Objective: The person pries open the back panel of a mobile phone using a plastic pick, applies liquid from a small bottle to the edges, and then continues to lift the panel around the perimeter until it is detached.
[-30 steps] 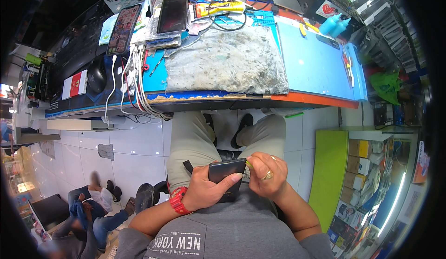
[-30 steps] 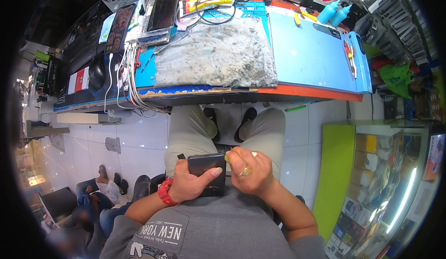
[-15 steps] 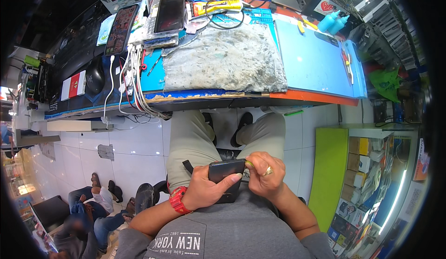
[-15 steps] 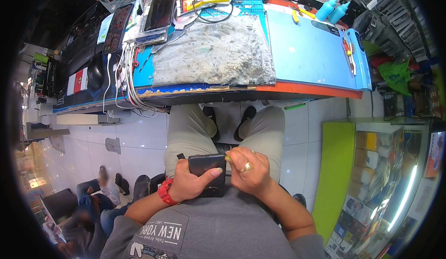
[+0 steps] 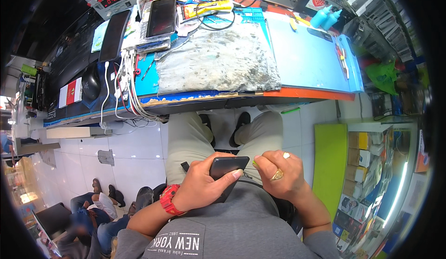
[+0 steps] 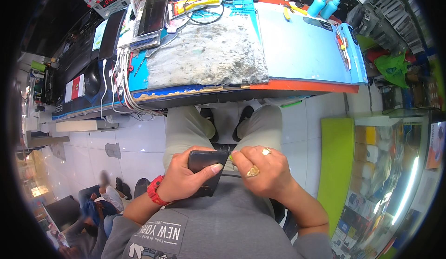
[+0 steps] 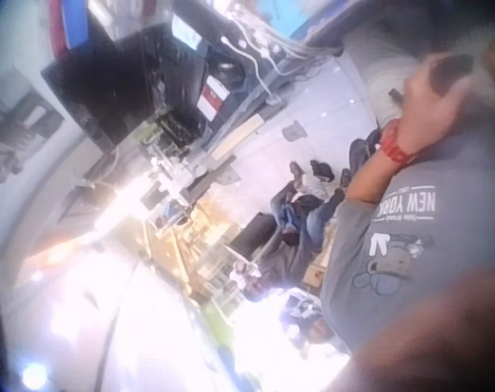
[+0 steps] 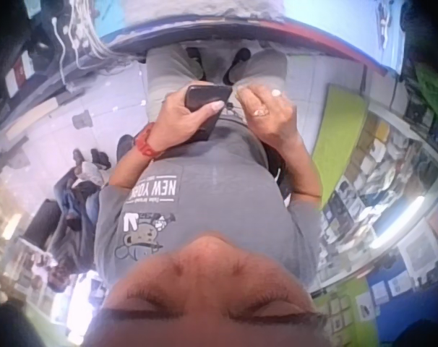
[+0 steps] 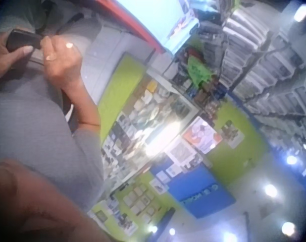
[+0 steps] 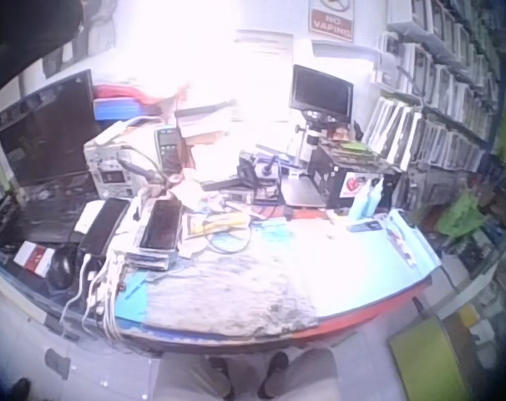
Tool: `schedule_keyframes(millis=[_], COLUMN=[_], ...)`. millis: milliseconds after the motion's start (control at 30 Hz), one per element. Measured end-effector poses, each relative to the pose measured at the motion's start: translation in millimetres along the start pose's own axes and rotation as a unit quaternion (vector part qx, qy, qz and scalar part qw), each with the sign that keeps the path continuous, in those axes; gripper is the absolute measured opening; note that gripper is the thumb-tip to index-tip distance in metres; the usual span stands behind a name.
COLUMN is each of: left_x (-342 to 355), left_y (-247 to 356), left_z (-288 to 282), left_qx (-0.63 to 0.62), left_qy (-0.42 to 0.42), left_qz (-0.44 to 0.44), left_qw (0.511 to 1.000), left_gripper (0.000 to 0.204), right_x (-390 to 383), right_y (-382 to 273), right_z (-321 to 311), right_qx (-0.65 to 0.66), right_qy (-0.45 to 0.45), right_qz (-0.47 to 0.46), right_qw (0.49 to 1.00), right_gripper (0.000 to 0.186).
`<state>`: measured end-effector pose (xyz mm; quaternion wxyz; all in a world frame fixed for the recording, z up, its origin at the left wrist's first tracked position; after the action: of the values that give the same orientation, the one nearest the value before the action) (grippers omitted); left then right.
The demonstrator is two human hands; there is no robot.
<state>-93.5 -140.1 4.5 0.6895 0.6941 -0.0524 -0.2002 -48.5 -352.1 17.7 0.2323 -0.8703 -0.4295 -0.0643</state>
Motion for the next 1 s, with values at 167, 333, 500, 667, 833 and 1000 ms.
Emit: schedule_keyframes(millis=[167,333,500,667,833,1000], left_x=[4,4,4,4,5,7], left_y=[6,6,8,4,-4,-4], left_z=[1,4,3,5,7,8], left_qx=[0.022,0.027,0.035,0.045,0.035,0.041], left_qy=[-0.032,-0.029,-0.034,-0.027,-0.042,-0.051], left_qz=[-0.022,-0.021,-0.030,-0.019,-0.037,-0.053], left_qw=[0.999,0.999,0.998,0.998,0.998,0.996], left_gripper=[0.028,0.028,0.027,0.026,0.026,0.025], right_x=[6,7,9,8,-2,-9], right_y=[1,0,0,0,5,11], right_z=[-7,-8,-7,-7,5,16], right_qx=[-0.013,-0.012,-0.019,-0.037,-0.038,-0.009], right_qy=[-0.053,-0.050,-0.053,-0.064,-0.054,-0.026], right_qz=[-0.035,-0.035,-0.040,-0.055,-0.049,-0.053], right_qw=[0.998,0.998,0.998,0.996,0.997,0.998], right_gripper=[0.025,0.025,0.026,0.027,0.027,0.024])
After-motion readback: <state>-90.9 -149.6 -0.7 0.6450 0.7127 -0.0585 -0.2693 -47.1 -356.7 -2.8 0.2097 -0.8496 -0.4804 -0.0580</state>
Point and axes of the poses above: each hand's wrist, its own x-axis towards the middle knuckle, its own z-axis out of the palm, y = z × x, the point moved 1 cm from there along x, towards the middle knuckle, and after that the axes turned 11 degrees about -y, right-handed, at the moved point
